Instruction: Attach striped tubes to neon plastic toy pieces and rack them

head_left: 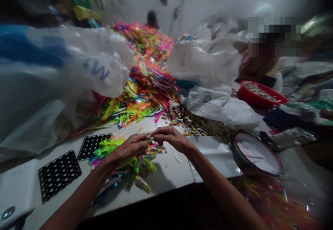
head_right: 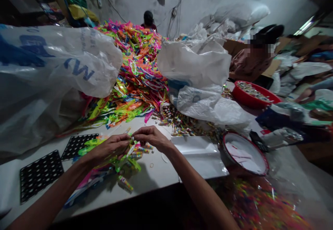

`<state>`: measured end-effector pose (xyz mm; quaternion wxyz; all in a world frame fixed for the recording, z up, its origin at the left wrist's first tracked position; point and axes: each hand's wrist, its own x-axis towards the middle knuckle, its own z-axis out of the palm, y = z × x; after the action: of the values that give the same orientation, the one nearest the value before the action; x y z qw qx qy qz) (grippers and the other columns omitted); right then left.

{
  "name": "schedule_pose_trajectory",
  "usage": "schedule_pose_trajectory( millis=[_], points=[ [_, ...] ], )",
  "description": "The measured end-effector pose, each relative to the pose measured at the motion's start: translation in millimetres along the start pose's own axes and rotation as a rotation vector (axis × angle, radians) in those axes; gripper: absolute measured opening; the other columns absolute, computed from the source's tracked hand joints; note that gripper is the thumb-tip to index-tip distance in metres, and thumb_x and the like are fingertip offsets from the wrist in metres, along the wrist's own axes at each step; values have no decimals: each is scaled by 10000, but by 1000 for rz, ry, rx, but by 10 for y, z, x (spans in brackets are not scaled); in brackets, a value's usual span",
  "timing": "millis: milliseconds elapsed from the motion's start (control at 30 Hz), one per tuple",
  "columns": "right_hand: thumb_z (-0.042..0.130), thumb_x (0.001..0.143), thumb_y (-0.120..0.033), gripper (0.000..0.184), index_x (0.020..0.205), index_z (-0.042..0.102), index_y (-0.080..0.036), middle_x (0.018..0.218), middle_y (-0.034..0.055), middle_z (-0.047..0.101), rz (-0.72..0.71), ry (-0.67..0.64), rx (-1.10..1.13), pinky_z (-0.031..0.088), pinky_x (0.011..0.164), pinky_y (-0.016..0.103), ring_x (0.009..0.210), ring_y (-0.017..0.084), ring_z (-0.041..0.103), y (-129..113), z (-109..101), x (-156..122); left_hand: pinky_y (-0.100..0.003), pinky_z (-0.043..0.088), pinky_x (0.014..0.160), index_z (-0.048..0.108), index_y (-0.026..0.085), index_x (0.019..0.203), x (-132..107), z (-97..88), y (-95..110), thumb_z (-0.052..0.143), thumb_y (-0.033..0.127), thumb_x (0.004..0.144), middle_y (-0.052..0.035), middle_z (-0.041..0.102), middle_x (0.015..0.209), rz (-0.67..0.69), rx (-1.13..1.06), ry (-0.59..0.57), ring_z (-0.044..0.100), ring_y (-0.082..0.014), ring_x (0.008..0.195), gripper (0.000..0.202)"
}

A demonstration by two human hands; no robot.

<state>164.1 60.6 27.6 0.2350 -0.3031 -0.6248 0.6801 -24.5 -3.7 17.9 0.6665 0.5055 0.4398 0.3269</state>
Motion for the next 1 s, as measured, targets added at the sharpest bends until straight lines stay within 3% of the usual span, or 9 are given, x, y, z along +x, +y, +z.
schedule_pose_trajectory(
  millis=[200, 333, 567, 700, 800, 867, 1000],
  points=[
    [712, 682, -350, 276, 860, 711, -139, 682, 9, 611, -35, -6, -15, 395, 559, 223, 581, 90, 511, -27, 33, -63, -215, 319, 463, 523, 170, 733, -7, 6, 24, 507, 287, 766, 44, 456, 555, -47, 1, -1, 395, -85, 473, 122],
    [715, 683, -356, 265, 828, 710, -135, 714, 23, 621, -53, -13, -56, 402, 574, 222, 630, 102, 527, -64, 75, -122, -227, 293, 454, 496, 173, 648, -3, -6, 30, 482, 402, 808, 46, 431, 485, 29, 168, -48, 376, -87, 431, 279],
    [707, 703, -361, 240, 804, 695, -143, 658, 2, 572, -74, 30, -99, 373, 527, 214, 583, 94, 494, 12, 162, -144, -220, 218, 410, 485, 173, 693, 27, -41, 37, 491, 518, 800, 66, 358, 480, -25, 204, -106, 298, -72, 402, 361],
    [700, 707, -378, 278, 858, 661, -148, 690, 3, 586, -36, 30, -27, 377, 533, 212, 597, 98, 496, 207, 176, -72, -224, 267, 475, 526, 166, 661, 65, -187, 37, 457, 517, 812, 35, 420, 540, 40, 515, -92, 375, -99, 494, 388],
    [678, 723, -377, 343, 993, 652, -167, 895, 51, 628, -42, 59, -188, 425, 602, 231, 738, 138, 553, 360, 12, -8, -243, 316, 576, 591, 180, 657, 163, -414, 40, 467, 495, 810, -7, 541, 638, 131, 906, -2, 472, -146, 628, 372],
    [658, 736, -357, 354, 1030, 647, -161, 993, 83, 627, -44, 192, -389, 447, 657, 260, 818, 169, 570, 444, -202, 36, -265, 342, 633, 627, 194, 721, 312, -596, 37, 452, 486, 817, -34, 608, 730, 101, 1089, 130, 522, -182, 710, 354],
    [582, 775, -263, 207, 897, 673, -122, 891, 90, 663, 60, 424, -824, 443, 686, 288, 765, 184, 590, 554, -692, 169, -357, 377, 831, 624, 182, 931, 824, -892, -59, 426, 307, 829, -108, 636, 992, 115, 1308, 425, 551, -254, 949, 255]
  ],
)
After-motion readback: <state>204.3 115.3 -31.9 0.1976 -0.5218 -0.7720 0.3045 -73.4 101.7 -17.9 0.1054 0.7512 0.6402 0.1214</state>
